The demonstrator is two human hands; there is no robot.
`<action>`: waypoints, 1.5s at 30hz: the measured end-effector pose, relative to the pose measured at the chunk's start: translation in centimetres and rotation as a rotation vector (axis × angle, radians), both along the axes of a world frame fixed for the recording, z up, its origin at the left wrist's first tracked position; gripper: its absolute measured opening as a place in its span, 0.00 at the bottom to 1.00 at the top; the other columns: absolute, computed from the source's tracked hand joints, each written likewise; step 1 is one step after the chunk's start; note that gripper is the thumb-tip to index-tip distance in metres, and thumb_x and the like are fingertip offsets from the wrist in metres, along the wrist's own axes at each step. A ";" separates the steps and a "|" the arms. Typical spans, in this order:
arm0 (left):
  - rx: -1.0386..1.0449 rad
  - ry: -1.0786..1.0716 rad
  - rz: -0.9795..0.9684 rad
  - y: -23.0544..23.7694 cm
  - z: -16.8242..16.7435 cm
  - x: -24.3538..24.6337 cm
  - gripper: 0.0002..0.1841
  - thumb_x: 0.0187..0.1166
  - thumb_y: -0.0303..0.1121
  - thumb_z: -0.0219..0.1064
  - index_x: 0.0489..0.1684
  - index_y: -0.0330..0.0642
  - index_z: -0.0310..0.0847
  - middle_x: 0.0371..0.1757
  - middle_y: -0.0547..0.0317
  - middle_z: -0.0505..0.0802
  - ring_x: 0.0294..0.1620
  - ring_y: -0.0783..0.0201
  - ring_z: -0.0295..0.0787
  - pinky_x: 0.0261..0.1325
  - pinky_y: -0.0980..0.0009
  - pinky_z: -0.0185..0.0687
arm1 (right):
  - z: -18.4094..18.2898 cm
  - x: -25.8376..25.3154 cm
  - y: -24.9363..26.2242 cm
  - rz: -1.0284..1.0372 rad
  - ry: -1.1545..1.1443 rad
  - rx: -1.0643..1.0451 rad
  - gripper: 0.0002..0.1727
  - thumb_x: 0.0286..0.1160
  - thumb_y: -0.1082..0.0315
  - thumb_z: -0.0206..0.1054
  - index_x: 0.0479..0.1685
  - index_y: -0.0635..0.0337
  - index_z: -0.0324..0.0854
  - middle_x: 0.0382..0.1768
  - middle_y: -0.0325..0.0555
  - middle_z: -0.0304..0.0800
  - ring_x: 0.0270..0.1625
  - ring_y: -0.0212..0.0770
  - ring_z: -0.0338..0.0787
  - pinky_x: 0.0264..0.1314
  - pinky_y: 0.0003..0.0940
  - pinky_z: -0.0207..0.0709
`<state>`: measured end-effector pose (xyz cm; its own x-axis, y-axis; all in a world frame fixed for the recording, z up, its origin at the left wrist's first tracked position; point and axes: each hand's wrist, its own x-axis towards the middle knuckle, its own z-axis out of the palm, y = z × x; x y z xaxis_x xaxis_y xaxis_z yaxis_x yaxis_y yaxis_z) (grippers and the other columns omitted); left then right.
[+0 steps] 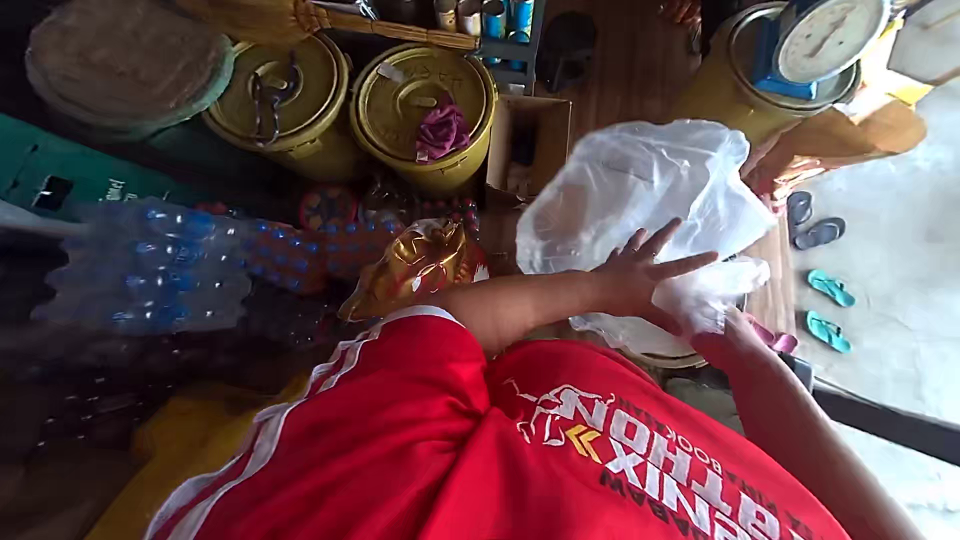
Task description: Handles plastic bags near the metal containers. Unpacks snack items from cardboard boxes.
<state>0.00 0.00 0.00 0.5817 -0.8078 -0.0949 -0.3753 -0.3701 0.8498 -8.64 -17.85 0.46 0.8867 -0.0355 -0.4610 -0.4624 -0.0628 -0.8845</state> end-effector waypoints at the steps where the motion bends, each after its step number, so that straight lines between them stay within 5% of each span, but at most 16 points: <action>1: -0.104 -0.030 0.001 0.1 -0.6 0.1 0.57 0.55 0.45 0.90 0.93 0.60 0.60 0.96 0.38 0.46 0.92 0.33 0.52 0.82 0.35 0.63 | 0.4 1.3 0.9 0.080 0.036 -0.034 0.08 0.85 0.77 0.53 0.52 0.63 0.76 0.37 0.32 0.86 0.41 0.22 0.86 0.50 0.22 0.83; 3: -0.264 -0.075 -0.024 0.3 -1.6 1.0 0.55 0.53 0.36 0.91 0.91 0.45 0.63 0.89 0.31 0.65 0.82 0.39 0.74 0.78 0.46 0.76 | -0.1 3.8 1.2 0.247 0.068 -0.064 0.07 0.81 0.77 0.60 0.51 0.65 0.81 0.36 0.36 0.86 0.41 0.24 0.85 0.49 0.23 0.82; 5: -0.309 -0.124 -0.045 0.6 -1.7 2.5 0.50 0.59 0.33 0.87 0.89 0.39 0.65 0.80 0.35 0.80 0.77 0.44 0.81 0.78 0.48 0.77 | -1.1 5.3 1.2 0.271 0.051 -0.072 0.09 0.80 0.77 0.61 0.53 0.66 0.80 0.39 0.38 0.86 0.42 0.24 0.86 0.49 0.23 0.82; 8: -0.236 -0.194 -0.022 1.8 -1.4 5.2 0.42 0.67 0.29 0.81 0.87 0.43 0.69 0.75 0.40 0.86 0.74 0.44 0.84 0.76 0.44 0.78 | 0.9 6.8 4.2 0.165 -0.011 -0.275 0.11 0.82 0.76 0.61 0.58 0.69 0.81 0.49 0.46 0.88 0.53 0.29 0.85 0.61 0.29 0.79; 11: -0.108 -0.317 0.053 4.6 -2.2 7.6 0.34 0.72 0.25 0.74 0.84 0.47 0.74 0.72 0.40 0.88 0.70 0.40 0.88 0.70 0.39 0.81 | 1.1 7.1 6.4 -0.061 -0.038 -0.145 0.12 0.82 0.73 0.61 0.58 0.68 0.82 0.51 0.48 0.90 0.53 0.33 0.88 0.61 0.35 0.83; 14: 0.088 -0.357 0.258 10.5 -4.0 10.2 0.34 0.71 0.16 0.67 0.83 0.44 0.75 0.72 0.36 0.88 0.70 0.35 0.86 0.71 0.33 0.77 | -0.8 5.4 3.8 0.075 -0.045 -0.037 0.27 0.87 0.65 0.58 0.84 0.58 0.69 0.82 0.49 0.75 0.73 0.42 0.85 0.74 0.45 0.81; 18: 0.347 -0.354 0.683 21.4 -6.7 12.1 0.33 0.76 0.20 0.65 0.87 0.41 0.68 0.75 0.31 0.84 0.75 0.31 0.81 0.76 0.30 0.70 | -5.5 -2.4 -3.3 0.048 0.247 -0.402 0.22 0.92 0.62 0.54 0.78 0.60 0.76 0.72 0.56 0.85 0.67 0.49 0.89 0.73 0.49 0.80; 20: 0.403 -0.332 0.862 25.8 -7.1 12.1 0.32 0.79 0.24 0.64 0.88 0.40 0.66 0.75 0.29 0.82 0.75 0.29 0.79 0.75 0.28 0.68 | -7.6 -8.4 -5.9 0.104 0.533 -0.677 0.25 0.92 0.62 0.52 0.83 0.62 0.72 0.77 0.63 0.79 0.79 0.60 0.80 0.82 0.61 0.69; 22: 0.427 -0.285 0.998 27.8 -6.2 12.2 0.32 0.80 0.27 0.65 0.88 0.38 0.64 0.76 0.30 0.82 0.78 0.34 0.78 0.81 0.36 0.66 | -8.8 -14.7 -6.4 0.198 0.782 -0.770 0.25 0.90 0.62 0.56 0.81 0.64 0.73 0.76 0.72 0.77 0.79 0.73 0.76 0.78 0.74 0.66; 26: 0.416 -0.265 1.050 28.3 -5.3 14.3 0.33 0.79 0.26 0.64 0.88 0.36 0.63 0.77 0.33 0.81 0.81 0.41 0.76 0.85 0.45 0.64 | -14.2 -28.2 -3.8 0.182 0.757 -0.719 0.26 0.87 0.57 0.57 0.63 0.75 0.84 0.52 0.79 0.89 0.57 0.78 0.89 0.60 0.76 0.78; 28: 0.417 -0.299 0.991 27.6 -5.1 15.4 0.33 0.80 0.25 0.64 0.88 0.37 0.64 0.76 0.31 0.82 0.80 0.38 0.77 0.83 0.41 0.64 | -11.4 -25.3 -1.8 0.232 1.118 -0.435 0.28 0.95 0.56 0.51 0.81 0.68 0.71 0.76 0.69 0.79 0.81 0.67 0.76 0.85 0.63 0.63; 29: 0.414 -0.327 0.958 27.3 -5.0 15.9 0.33 0.79 0.24 0.64 0.88 0.38 0.65 0.75 0.30 0.83 0.78 0.35 0.78 0.81 0.38 0.66 | -10.4 -23.7 -0.7 0.177 1.167 -0.405 0.27 0.95 0.58 0.52 0.82 0.66 0.71 0.78 0.66 0.78 0.83 0.64 0.75 0.87 0.60 0.62; 31: 0.383 -0.377 0.895 26.7 -4.8 16.6 0.32 0.78 0.23 0.64 0.87 0.36 0.66 0.73 0.28 0.84 0.76 0.33 0.80 0.78 0.36 0.67 | -8.9 -21.0 0.2 0.125 1.103 -0.403 0.26 0.95 0.61 0.51 0.82 0.69 0.70 0.77 0.70 0.77 0.82 0.65 0.75 0.86 0.60 0.61; 33: 0.352 -0.400 0.860 26.4 -4.9 16.9 0.31 0.78 0.23 0.64 0.86 0.35 0.67 0.73 0.28 0.84 0.76 0.33 0.81 0.78 0.37 0.68 | -10.6 -21.4 -0.8 0.090 0.845 -0.547 0.26 0.93 0.61 0.52 0.77 0.72 0.74 0.67 0.75 0.84 0.72 0.71 0.84 0.75 0.67 0.73; 38: 0.319 -0.378 0.880 27.6 -6.2 16.3 0.32 0.75 0.20 0.63 0.85 0.31 0.67 0.76 0.31 0.83 0.80 0.41 0.79 0.84 0.48 0.65 | -11.3 -15.6 -4.0 -0.139 0.857 -0.548 0.23 0.92 0.63 0.55 0.80 0.64 0.74 0.72 0.66 0.83 0.79 0.64 0.79 0.83 0.64 0.64; 45: 0.341 -0.321 1.001 29.5 -8.5 14.7 0.33 0.77 0.23 0.63 0.86 0.29 0.63 0.81 0.35 0.79 0.83 0.48 0.76 0.87 0.57 0.63 | -12.1 -10.8 -6.3 -0.006 0.841 -0.586 0.24 0.93 0.60 0.54 0.80 0.62 0.75 0.75 0.65 0.81 0.81 0.63 0.77 0.85 0.63 0.63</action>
